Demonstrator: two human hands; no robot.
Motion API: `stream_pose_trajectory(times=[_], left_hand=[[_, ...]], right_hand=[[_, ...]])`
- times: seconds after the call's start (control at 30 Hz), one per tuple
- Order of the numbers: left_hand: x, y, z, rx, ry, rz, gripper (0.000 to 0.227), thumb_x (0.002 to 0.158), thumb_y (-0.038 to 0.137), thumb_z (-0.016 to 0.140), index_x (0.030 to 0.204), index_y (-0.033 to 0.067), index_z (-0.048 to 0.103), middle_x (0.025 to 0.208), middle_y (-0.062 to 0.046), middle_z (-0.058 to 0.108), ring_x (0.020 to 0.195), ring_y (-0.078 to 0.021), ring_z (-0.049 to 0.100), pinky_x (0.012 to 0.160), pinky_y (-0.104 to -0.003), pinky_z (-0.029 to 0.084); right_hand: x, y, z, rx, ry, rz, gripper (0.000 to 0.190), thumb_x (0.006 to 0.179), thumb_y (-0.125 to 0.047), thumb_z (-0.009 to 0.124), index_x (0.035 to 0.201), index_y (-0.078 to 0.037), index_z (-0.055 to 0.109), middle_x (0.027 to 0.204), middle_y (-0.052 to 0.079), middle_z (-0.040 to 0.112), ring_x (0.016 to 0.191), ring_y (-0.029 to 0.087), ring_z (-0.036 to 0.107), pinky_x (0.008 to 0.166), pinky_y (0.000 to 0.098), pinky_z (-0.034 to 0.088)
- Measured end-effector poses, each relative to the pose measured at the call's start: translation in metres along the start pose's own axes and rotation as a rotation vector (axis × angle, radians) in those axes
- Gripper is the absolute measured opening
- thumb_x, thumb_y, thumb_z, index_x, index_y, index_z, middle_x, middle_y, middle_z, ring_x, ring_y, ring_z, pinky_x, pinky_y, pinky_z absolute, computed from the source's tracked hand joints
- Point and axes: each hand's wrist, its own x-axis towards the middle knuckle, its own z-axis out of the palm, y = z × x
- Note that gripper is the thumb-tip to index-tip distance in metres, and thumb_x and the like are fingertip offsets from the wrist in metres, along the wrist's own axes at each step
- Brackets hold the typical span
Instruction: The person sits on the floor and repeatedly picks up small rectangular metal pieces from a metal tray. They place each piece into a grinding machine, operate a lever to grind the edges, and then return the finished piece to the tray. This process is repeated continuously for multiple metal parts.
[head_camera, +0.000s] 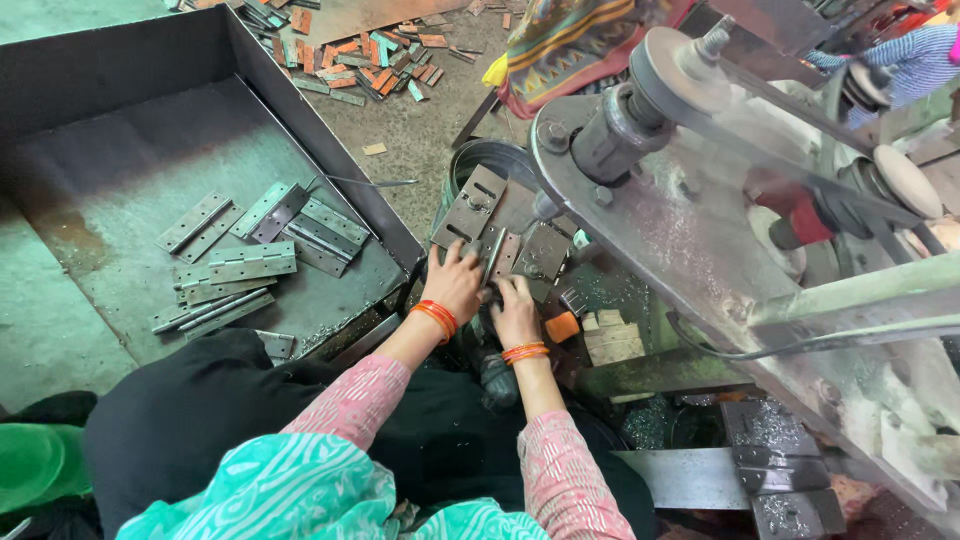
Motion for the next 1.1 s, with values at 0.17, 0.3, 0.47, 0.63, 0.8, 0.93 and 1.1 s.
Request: stream_pose_trajectory(times=[0.17, 0.3, 0.47, 0.63, 0.8, 0.93, 1.1], left_hand=[[0.013, -0.005, 0.023, 0.125, -0.035, 0.057, 0.029, 0.089, 0.034, 0.067, 0.105, 0.0117, 0.076, 0.137, -0.004, 0.057, 0.150, -0.0361, 0.028, 0.114, -0.079, 0.013], [0.027, -0.007, 0.029, 0.115, -0.079, 0.072, 0.029, 0.088, 0.033, 0.065, 0.105, 0.0121, 0.075, 0.131, -0.002, 0.060, 0.152, -0.0353, 0.027, 0.117, -0.077, 0.011], [0.027, -0.008, 0.030, 0.134, -0.021, 0.078, 0.023, 0.088, 0.023, 0.061, 0.101, 0.0129, 0.076, 0.131, -0.002, 0.060, 0.150, -0.0361, 0.028, 0.115, -0.078, 0.011], [0.016, -0.011, 0.036, 0.162, 0.111, 0.070, 0.027, 0.085, 0.022, 0.059, 0.103, 0.0114, 0.076, 0.131, -0.003, 0.061, 0.146, -0.0356, 0.032, 0.113, -0.076, 0.013], [0.030, -0.008, 0.038, 0.160, 0.091, 0.039, 0.027, 0.090, 0.022, 0.057, 0.104, 0.0116, 0.077, 0.124, -0.004, 0.064, 0.146, -0.0374, 0.034, 0.114, -0.078, 0.013], [0.043, -0.004, 0.036, 0.135, 0.042, 0.016, 0.025, 0.091, 0.022, 0.057, 0.099, 0.0116, 0.078, 0.121, -0.005, 0.065, 0.147, -0.0389, 0.035, 0.114, -0.078, 0.014], [0.040, -0.002, 0.032, 0.136, 0.031, 0.003, 0.025, 0.089, 0.021, 0.058, 0.098, 0.0116, 0.079, 0.122, -0.006, 0.065, 0.146, -0.0395, 0.035, 0.113, -0.078, 0.014]], right_hand=[[-0.020, -0.019, -0.033, 0.087, -0.255, 0.190, 0.045, 0.086, -0.023, 0.074, 0.129, -0.011, 0.064, 0.127, 0.013, 0.068, 0.108, 0.034, 0.071, 0.094, 0.0396, 0.057], [-0.074, -0.043, -0.027, -0.105, -0.330, 0.182, 0.055, 0.083, -0.029, 0.077, 0.131, -0.011, 0.060, 0.134, 0.017, 0.061, 0.116, 0.040, 0.062, 0.090, 0.0482, 0.053], [-0.139, -0.055, 0.015, -0.047, -0.321, 0.429, 0.049, 0.086, -0.029, 0.068, 0.133, -0.022, 0.060, 0.132, 0.011, 0.065, 0.112, 0.037, 0.067, 0.090, 0.0491, 0.056], [-0.133, -0.047, 0.024, -0.068, -0.394, 0.413, 0.051, 0.082, -0.029, 0.073, 0.131, -0.020, 0.061, 0.127, 0.016, 0.062, 0.112, 0.040, 0.064, 0.087, 0.0509, 0.055], [-0.104, -0.052, -0.014, -0.095, -0.383, 0.342, 0.052, 0.086, -0.035, 0.070, 0.133, -0.017, 0.058, 0.124, 0.014, 0.066, 0.107, 0.041, 0.067, 0.085, 0.0514, 0.056], [-0.100, -0.060, -0.019, -0.123, -0.393, 0.354, 0.055, 0.087, -0.035, 0.069, 0.137, -0.019, 0.056, 0.123, 0.015, 0.065, 0.105, 0.042, 0.067, 0.084, 0.0522, 0.056], [-0.128, -0.058, 0.009, -0.119, -0.346, 0.349, 0.055, 0.082, -0.028, 0.073, 0.134, -0.019, 0.057, 0.131, 0.017, 0.059, 0.100, 0.043, 0.067, 0.081, 0.0532, 0.056]])
